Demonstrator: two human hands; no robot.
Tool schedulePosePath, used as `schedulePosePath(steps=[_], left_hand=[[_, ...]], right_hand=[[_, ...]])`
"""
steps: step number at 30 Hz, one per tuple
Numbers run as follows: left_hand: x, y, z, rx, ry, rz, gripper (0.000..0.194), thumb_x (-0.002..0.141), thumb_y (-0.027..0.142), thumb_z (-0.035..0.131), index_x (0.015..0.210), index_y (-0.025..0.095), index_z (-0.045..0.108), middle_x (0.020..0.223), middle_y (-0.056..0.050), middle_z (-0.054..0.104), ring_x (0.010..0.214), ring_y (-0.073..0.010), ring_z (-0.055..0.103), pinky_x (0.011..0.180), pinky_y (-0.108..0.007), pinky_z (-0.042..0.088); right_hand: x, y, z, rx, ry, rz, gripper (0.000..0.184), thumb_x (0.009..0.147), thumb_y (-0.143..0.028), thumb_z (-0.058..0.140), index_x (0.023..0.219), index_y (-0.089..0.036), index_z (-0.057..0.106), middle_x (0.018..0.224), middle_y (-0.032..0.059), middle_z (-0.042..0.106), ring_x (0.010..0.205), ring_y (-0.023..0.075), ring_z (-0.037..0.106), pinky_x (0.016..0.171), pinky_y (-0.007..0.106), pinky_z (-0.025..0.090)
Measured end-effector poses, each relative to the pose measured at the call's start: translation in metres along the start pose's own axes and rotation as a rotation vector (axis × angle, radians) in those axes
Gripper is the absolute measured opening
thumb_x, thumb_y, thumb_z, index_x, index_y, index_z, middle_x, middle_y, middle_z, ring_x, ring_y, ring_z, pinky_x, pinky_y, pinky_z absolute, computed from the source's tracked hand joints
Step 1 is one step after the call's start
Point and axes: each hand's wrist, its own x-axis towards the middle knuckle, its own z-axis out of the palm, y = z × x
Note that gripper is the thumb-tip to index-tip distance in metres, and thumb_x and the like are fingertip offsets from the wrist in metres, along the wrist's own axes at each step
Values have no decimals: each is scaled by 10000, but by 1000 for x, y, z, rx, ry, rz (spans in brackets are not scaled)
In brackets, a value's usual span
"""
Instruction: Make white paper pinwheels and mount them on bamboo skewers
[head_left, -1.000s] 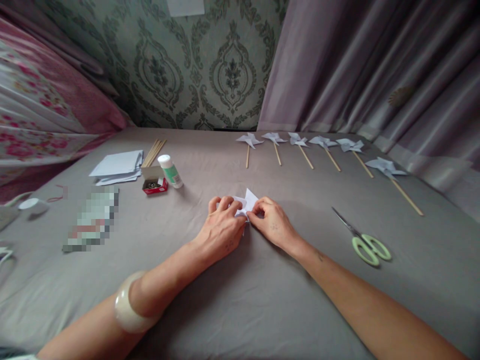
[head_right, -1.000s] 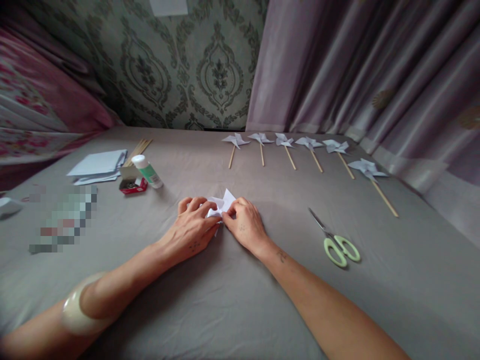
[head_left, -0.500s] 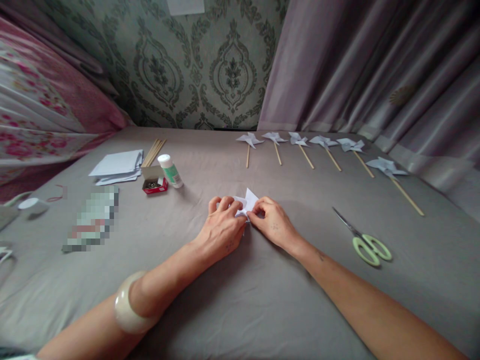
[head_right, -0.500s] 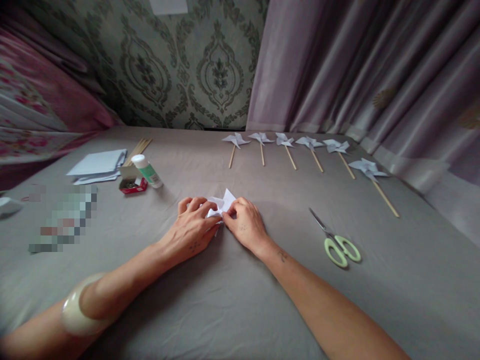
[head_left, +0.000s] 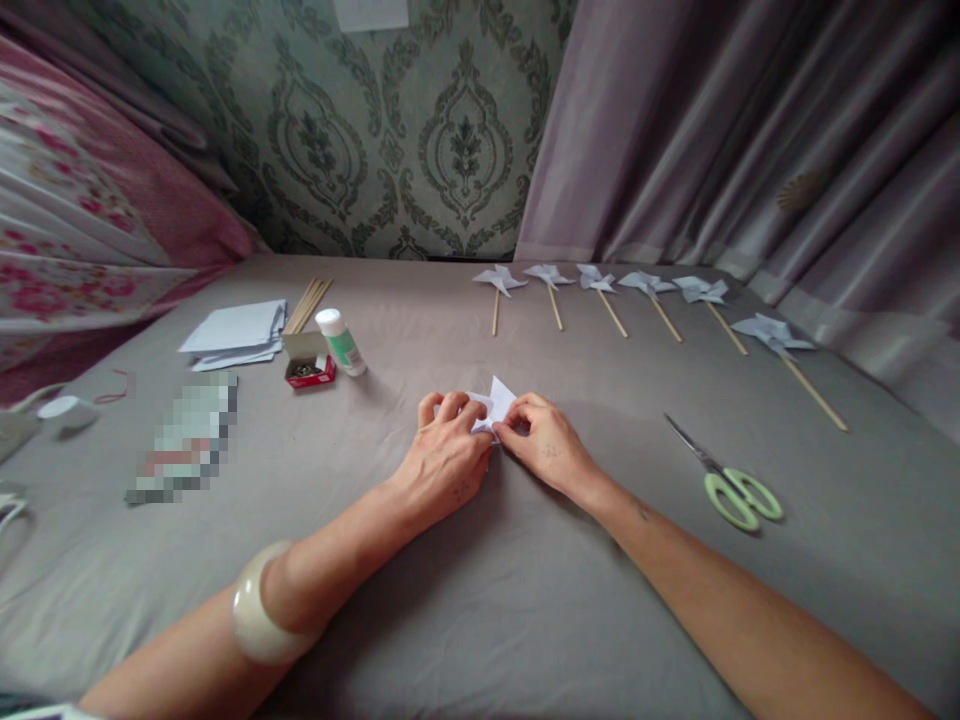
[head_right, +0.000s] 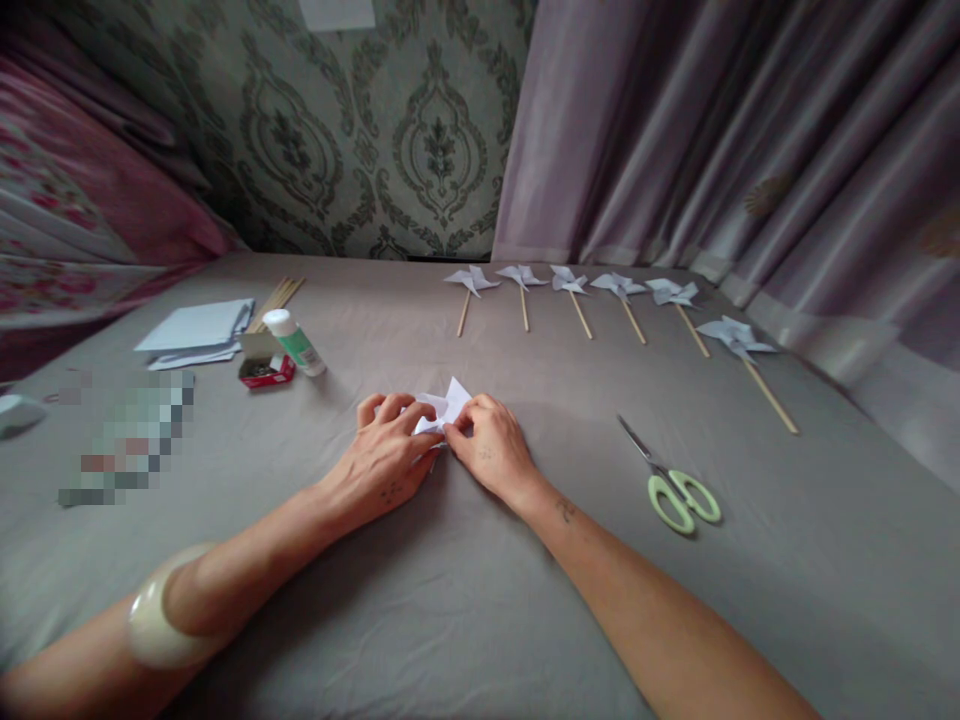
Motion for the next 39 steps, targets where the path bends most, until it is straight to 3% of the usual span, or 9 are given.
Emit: schedulePosePath(steps=[6, 13, 31, 39], left_hand=[[0, 1, -1, 9, -3, -2, 201, 834, 192, 526, 873, 231, 720, 1085, -81, 606, 1067, -262, 418, 942, -475, 256], [-1, 1, 0, 52, 8, 5, 215, 859, 203, 499, 903, 233, 708, 1082, -80, 604, 1037, -252, 427, 920, -457, 269], [0, 3, 1, 44, -2, -16, 196, 869, 226, 510, 889, 234, 704, 1006, -76, 614, 999, -242, 441, 917, -451, 272], [1, -5, -8, -105, 51, -63, 167, 801, 192, 562, 798, 236, 723, 1026, -37, 650, 1021, -226, 465, 927, -430, 279]], right_hand=[[-3, -1, -7, 22, 71, -79, 120, 803, -164, 529, 762, -182, 641, 812, 38, 631, 739, 145, 590, 721, 272, 465], [-10, -10, -13, -196, 40, -256, 234, 780, -94, 503, 871, -183, 699, 928, 81, 614, 930, 211, 557, 877, 359, 437], [-12, -14, -10, -337, -25, -305, 230, 809, -123, 525, 908, -207, 714, 956, 83, 607, 915, 226, 516, 839, 366, 408], [-9, -16, -15, -448, -112, -412, 214, 832, -116, 500, 902, -202, 683, 945, 78, 597, 922, 225, 491, 807, 363, 368]])
